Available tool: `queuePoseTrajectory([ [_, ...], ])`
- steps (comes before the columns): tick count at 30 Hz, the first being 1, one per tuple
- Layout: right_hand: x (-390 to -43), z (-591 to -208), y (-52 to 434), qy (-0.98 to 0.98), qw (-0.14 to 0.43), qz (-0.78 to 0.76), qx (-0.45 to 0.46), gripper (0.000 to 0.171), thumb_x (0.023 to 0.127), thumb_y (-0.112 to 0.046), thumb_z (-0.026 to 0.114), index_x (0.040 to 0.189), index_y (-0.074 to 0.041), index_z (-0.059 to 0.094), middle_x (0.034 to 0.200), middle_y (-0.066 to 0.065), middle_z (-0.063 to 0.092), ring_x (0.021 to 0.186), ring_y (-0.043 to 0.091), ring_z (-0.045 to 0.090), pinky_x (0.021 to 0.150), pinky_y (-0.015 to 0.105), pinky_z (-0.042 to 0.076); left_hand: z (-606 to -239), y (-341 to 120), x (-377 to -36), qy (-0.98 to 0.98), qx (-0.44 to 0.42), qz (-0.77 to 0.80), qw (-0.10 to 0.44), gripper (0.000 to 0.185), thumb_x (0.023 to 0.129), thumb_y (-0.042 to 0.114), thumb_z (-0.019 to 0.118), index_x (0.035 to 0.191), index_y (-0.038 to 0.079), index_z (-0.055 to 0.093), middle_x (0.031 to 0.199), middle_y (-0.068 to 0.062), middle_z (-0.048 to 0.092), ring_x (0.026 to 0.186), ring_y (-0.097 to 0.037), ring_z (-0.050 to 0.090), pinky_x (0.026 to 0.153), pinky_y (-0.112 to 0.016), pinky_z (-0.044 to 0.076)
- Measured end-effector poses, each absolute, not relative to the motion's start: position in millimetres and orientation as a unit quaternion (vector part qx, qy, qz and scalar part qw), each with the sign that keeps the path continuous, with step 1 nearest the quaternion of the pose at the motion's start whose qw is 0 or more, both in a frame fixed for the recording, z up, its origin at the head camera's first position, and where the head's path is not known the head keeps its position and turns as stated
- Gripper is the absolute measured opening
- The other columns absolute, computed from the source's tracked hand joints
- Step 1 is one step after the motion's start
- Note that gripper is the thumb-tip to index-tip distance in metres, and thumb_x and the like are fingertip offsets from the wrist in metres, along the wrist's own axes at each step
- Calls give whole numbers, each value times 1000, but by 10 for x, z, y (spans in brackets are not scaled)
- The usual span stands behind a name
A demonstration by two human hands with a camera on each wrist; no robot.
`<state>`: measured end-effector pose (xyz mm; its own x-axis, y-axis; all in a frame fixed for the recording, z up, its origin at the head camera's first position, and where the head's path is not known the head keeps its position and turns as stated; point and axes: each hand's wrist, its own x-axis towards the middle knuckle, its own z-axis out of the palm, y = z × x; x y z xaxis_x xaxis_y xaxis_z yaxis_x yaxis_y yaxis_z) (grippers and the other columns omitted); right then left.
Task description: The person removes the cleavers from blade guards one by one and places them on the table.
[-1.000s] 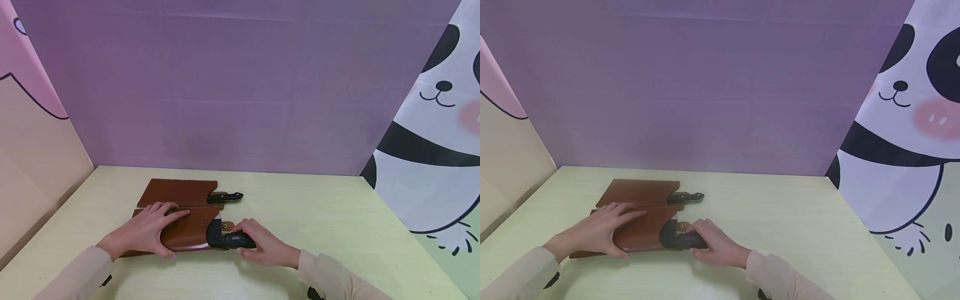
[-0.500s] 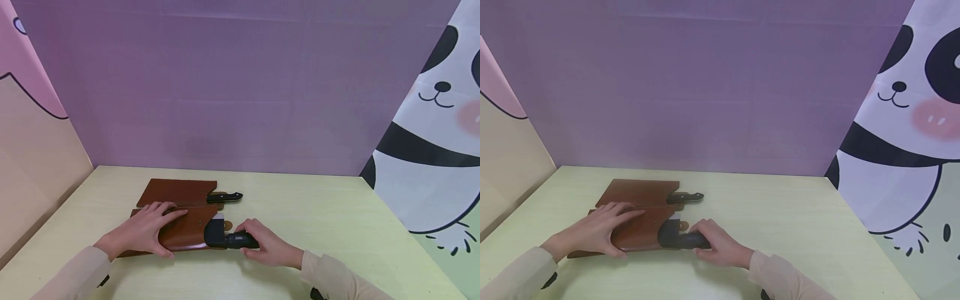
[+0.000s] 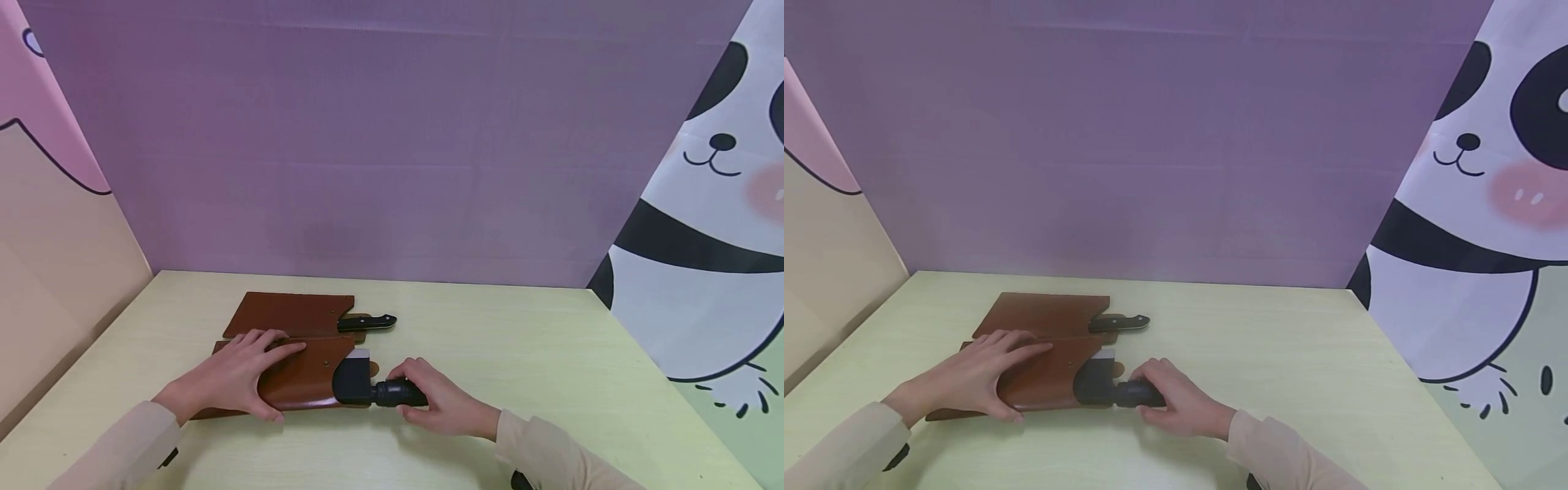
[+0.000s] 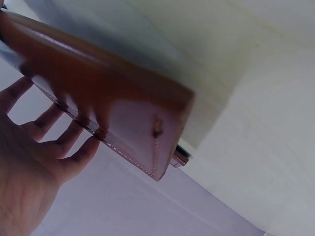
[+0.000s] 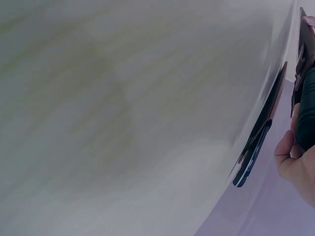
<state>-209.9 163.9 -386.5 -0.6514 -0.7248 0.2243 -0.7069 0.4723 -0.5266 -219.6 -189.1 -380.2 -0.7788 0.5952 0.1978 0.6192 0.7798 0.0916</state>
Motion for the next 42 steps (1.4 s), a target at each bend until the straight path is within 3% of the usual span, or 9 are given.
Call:
queuePoseTrajectory([
  [42, -2120, -3911, 1819, 848, -15, -298, -439, 39, 79, -8, 63, 114, -17, 48, 103, -5, 52, 94, 7, 46, 81, 24, 46, -3838, -2006, -2189, -935, -335, -79, 89, 100, 54, 79, 63, 137, 27, 41, 132, -5, 41, 114, -25, 41, 83, -51, 42],
])
